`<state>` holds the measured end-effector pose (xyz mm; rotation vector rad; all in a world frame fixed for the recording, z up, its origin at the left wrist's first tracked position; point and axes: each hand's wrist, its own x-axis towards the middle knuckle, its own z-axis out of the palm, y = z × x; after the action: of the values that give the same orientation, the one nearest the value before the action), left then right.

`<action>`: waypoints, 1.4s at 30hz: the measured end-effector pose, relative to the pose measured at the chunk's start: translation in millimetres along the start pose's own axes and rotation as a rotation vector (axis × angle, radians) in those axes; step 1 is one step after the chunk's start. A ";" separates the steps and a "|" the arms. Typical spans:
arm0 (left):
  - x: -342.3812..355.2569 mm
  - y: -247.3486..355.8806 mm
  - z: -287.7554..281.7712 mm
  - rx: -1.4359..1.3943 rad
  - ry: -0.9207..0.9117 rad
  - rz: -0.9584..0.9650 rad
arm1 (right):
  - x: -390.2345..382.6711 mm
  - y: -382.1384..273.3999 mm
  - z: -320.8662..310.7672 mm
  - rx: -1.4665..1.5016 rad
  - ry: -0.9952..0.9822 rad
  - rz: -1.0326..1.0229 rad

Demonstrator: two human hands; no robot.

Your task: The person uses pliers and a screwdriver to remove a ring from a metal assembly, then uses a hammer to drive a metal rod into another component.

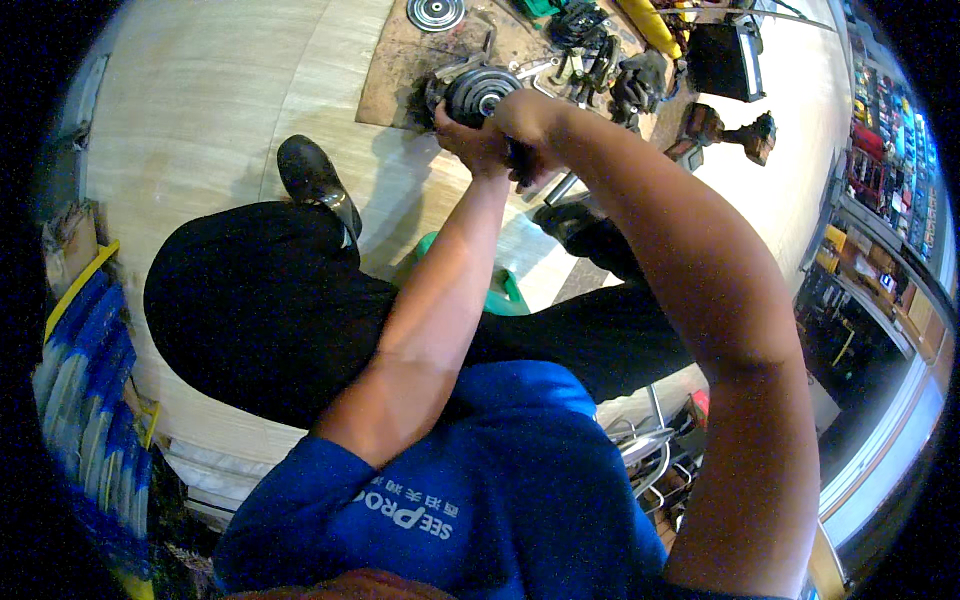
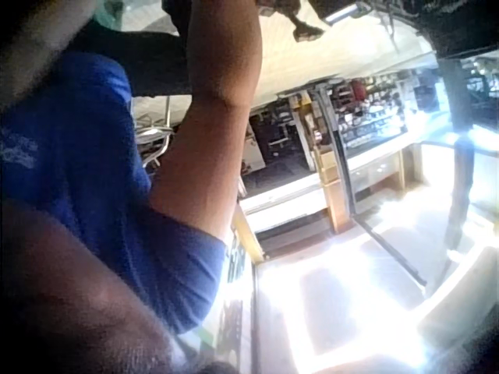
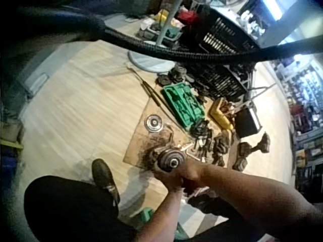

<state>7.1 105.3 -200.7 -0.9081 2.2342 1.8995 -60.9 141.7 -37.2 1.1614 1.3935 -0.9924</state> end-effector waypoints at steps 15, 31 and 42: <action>0.9 19.9 -5.0 -0.086 0.017 -0.082 | -4.4 -22.2 -19.6 -0.075 -0.100 0.107; -1.2 14.6 -6.7 -0.010 0.007 -0.028 | -8.5 11.4 -24.2 0.251 -0.091 -0.150; 2.0 14.1 -0.7 -0.017 -0.006 -0.101 | -16.9 0.0 -16.9 0.386 -0.051 -0.032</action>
<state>-0.9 104.8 -189.0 -0.9953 2.1286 1.8785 -64.0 155.8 -18.2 1.3848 1.2145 -1.3448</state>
